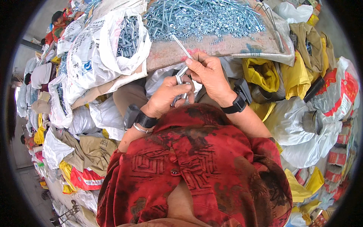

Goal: Assembling metal bolts by sliding washers and sleeves onto them at a factory workbench.

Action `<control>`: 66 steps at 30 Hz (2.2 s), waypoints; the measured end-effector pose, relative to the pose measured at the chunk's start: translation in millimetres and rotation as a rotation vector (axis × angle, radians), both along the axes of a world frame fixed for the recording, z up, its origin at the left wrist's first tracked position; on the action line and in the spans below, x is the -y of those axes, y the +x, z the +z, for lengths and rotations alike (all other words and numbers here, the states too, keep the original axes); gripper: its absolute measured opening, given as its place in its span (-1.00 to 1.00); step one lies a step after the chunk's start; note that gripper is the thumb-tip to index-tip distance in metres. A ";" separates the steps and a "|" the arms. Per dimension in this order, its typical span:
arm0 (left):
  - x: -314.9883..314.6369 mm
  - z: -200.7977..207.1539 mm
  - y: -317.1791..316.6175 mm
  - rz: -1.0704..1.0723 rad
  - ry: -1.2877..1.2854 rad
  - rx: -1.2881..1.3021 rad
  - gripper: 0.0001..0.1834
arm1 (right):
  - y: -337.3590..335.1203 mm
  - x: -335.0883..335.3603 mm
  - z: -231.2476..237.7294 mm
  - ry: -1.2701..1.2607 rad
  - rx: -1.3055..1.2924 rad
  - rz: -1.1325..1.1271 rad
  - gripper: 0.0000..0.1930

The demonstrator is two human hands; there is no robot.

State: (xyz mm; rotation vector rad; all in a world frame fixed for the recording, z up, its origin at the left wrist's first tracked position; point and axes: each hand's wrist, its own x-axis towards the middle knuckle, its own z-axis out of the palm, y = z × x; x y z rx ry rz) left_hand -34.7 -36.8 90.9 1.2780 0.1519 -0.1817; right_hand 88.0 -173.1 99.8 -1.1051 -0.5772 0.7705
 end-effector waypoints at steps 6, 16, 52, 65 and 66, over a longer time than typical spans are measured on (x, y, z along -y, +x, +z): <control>2.3 -10.1 -7.4 0.177 -0.560 -0.005 -0.79 | -0.9 12.1 8.4 0.078 0.070 -0.025 -0.86; 2.1 -2.1 -9.8 0.292 -0.294 -0.018 -0.85 | 1.5 32.6 0.9 -0.044 0.339 -0.043 -0.93; -13.3 -28.9 14.5 0.675 -0.498 0.092 -0.91 | -0.5 34.2 -3.9 -0.357 0.744 0.003 -0.87; -27.7 -40.8 26.3 0.554 -0.670 0.055 -0.87 | 9.4 4.9 -13.6 -0.428 0.841 -0.142 -0.74; -24.3 -37.4 28.7 0.545 -0.537 0.007 -0.90 | 6.6 -6.6 -13.2 -0.431 0.840 -0.138 -0.74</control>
